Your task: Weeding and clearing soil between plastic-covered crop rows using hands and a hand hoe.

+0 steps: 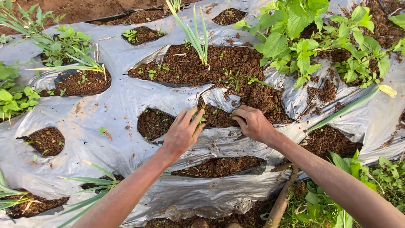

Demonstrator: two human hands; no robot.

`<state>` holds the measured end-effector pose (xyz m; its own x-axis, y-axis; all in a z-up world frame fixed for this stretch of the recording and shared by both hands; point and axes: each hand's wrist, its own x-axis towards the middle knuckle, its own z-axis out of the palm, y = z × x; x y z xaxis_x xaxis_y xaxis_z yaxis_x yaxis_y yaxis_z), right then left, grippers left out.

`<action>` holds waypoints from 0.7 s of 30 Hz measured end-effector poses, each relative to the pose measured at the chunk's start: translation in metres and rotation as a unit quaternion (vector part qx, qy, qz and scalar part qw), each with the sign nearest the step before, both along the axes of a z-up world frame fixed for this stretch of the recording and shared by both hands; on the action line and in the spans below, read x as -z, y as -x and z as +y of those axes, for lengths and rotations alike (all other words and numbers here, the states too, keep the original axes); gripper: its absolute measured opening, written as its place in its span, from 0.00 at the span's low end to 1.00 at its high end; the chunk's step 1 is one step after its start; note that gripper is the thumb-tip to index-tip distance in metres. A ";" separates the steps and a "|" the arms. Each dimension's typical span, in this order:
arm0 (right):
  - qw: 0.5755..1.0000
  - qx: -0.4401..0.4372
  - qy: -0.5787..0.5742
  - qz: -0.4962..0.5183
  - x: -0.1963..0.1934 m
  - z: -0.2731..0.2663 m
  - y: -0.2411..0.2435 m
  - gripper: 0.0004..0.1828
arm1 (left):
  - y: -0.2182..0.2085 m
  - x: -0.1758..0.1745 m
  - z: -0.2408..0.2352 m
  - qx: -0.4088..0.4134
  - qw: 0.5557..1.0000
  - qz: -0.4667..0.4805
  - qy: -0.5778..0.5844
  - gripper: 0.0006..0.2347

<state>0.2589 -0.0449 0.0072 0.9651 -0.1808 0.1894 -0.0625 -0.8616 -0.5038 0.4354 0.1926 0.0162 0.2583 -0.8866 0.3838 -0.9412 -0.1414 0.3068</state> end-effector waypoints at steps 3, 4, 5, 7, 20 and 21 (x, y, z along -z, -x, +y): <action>0.996 0.038 -0.082 -0.002 -0.021 0.007 -0.003 0.08 | -0.002 0.003 -0.001 0.004 0.996 -0.071 -0.050 0.14; 0.992 0.062 -0.111 -0.003 -0.032 0.010 -0.002 0.08 | -0.002 0.002 -0.001 0.002 0.994 -0.087 -0.070 0.13; 0.992 0.061 -0.111 -0.002 -0.042 0.012 -0.003 0.08 | -0.002 0.006 -0.001 0.001 0.994 -0.086 -0.070 0.13; 0.987 0.075 -0.145 -0.004 -0.061 0.016 -0.003 0.07 | -0.003 0.014 -0.001 0.005 0.988 -0.121 -0.094 0.13; 0.987 0.022 0.021 0.159 -0.067 0.046 -0.056 0.17 | 0.035 -0.052 -0.024 -0.175 0.899 0.393 -0.080 0.06; 0.988 0.012 0.056 0.143 -0.049 0.043 -0.059 0.16 | 0.040 -0.065 -0.021 -0.169 0.900 0.397 -0.056 0.05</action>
<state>0.3177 -0.0017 0.0566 0.9777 -0.1976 -0.0713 -0.2100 -0.9072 -0.3645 0.3953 0.1714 0.0812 0.6740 -0.7275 -0.1288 -0.3280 -0.4509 0.8301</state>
